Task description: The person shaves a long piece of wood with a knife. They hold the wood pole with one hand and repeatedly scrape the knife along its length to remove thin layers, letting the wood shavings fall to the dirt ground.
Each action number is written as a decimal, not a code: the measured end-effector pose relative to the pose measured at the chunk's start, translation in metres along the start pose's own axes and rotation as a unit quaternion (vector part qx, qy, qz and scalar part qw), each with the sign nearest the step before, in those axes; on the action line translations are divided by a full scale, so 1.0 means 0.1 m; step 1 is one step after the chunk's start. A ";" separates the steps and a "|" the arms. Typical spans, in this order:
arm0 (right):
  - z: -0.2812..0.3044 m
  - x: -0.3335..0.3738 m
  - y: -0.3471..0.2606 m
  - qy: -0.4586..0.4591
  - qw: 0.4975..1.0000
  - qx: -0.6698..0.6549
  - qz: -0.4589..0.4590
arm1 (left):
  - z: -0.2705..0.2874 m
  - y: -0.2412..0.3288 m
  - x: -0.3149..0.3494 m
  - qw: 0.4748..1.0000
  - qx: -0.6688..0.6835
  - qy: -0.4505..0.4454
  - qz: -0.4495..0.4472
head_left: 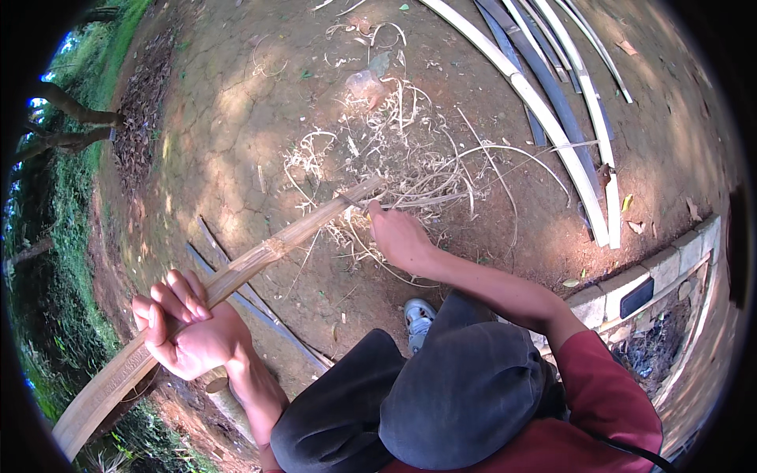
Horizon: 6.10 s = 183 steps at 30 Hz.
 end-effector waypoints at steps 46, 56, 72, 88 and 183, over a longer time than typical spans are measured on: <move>-0.63 -0.35 0.71 0.075 0.993 0.000 -0.091 | -0.18 -0.02 0.11 0.999 0.014 -0.035 0.013; 0.05 0.20 -0.12 0.000 0.997 -0.066 0.027 | -0.01 0.00 0.12 0.999 0.017 -0.037 0.002; -0.52 -0.19 0.47 0.080 0.996 0.010 -0.044 | -0.17 -0.04 0.17 0.999 0.022 -0.037 0.017; -0.17 0.36 0.27 0.037 0.984 -0.158 0.068 | -0.03 0.13 0.13 0.999 0.013 0.028 0.012; -0.84 -0.36 0.88 0.048 0.995 -0.008 -0.092 | -0.30 -0.03 0.13 0.998 0.012 -0.042 0.033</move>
Point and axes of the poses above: each hand's wrist, its own x-axis away from the middle knuckle, its own z-axis out of the back of the hand, y = z × x, the point moved 3 cm from there along -x, towards the middle knuckle, and after that the axes turned 7 degrees about x, right-handed, at the moved point
